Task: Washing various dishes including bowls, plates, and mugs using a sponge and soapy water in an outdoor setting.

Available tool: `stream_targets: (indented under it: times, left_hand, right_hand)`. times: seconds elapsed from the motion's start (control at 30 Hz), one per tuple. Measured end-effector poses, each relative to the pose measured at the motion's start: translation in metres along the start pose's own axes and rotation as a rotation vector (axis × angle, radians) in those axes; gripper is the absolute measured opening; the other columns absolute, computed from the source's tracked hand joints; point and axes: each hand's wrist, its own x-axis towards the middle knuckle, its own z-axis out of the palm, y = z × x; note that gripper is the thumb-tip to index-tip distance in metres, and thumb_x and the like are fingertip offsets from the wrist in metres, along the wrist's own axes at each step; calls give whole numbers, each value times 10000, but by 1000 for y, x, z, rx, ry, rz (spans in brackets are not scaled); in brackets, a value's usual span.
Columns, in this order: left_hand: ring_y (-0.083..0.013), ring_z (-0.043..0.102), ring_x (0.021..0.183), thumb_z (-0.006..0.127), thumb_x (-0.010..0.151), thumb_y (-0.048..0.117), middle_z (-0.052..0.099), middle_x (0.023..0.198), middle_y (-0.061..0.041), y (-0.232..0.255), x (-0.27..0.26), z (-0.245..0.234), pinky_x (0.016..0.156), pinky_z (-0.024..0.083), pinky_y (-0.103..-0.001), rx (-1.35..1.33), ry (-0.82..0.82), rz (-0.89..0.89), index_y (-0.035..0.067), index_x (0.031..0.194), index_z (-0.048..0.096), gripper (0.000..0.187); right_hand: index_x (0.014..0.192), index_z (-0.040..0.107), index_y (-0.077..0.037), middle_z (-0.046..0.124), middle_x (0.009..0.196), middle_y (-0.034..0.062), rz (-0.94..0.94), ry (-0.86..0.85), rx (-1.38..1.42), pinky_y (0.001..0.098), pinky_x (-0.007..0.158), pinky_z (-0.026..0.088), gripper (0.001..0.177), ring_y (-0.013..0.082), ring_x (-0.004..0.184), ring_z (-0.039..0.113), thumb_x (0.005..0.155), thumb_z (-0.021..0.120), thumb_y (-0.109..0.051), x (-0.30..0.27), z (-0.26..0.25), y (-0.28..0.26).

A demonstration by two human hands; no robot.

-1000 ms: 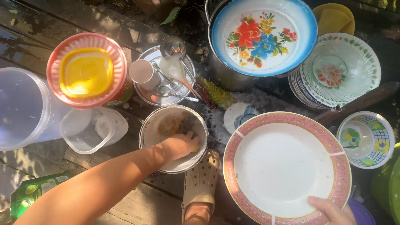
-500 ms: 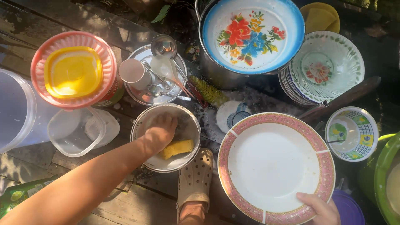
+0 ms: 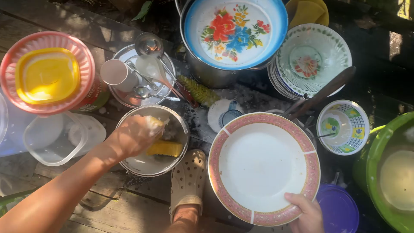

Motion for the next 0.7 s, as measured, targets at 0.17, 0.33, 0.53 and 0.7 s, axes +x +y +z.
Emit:
stream_targets:
  times: [0.17, 0.33, 0.53, 0.7]
  left_hand:
    - [-384, 681, 1026, 730, 886, 276, 723, 1087, -162, 73, -53, -85, 881, 542, -451, -738, 148, -404, 130, 1210, 638, 367]
    - [-353, 595, 1042, 772, 707, 254, 650, 1118, -110, 162, -42, -108, 819, 535, -453, -499, 827, 241, 46, 1315, 562, 676]
    - [-381, 582, 1074, 647, 879, 104, 517, 1270, -210, 275, 44, -99, 690, 557, -381, -583, 713, 476, -40, 1401, 505, 559]
    - [-370, 555, 1046, 683, 784, 104, 551, 1174, -165, 288, 38, -105, 900, 487, -451, -567, 371, 856, 59, 1186, 613, 411]
  right_hand:
    - [1523, 370, 66, 568, 1397, 304, -39, -265, 143, 537, 1001, 487, 652, 407, 1231, 601, 901, 498, -86, 8, -13, 17]
    - [1552, 299, -10, 517, 1473, 200, -82, -459, 218, 490, 1051, 465, 634, 317, 1311, 544, 1037, 366, -375, 9, -19, 24]
    - [1580, 288, -36, 488, 1522, 169, -187, -507, 179, 458, 1097, 450, 668, 283, 1353, 514, 1048, 336, -438, 3, -28, 22]
    - [1568, 264, -3, 463, 1483, 220, -234, -421, 410, 509, 1079, 454, 673, 333, 1338, 506, 1075, 323, -457, 7, -53, 16]
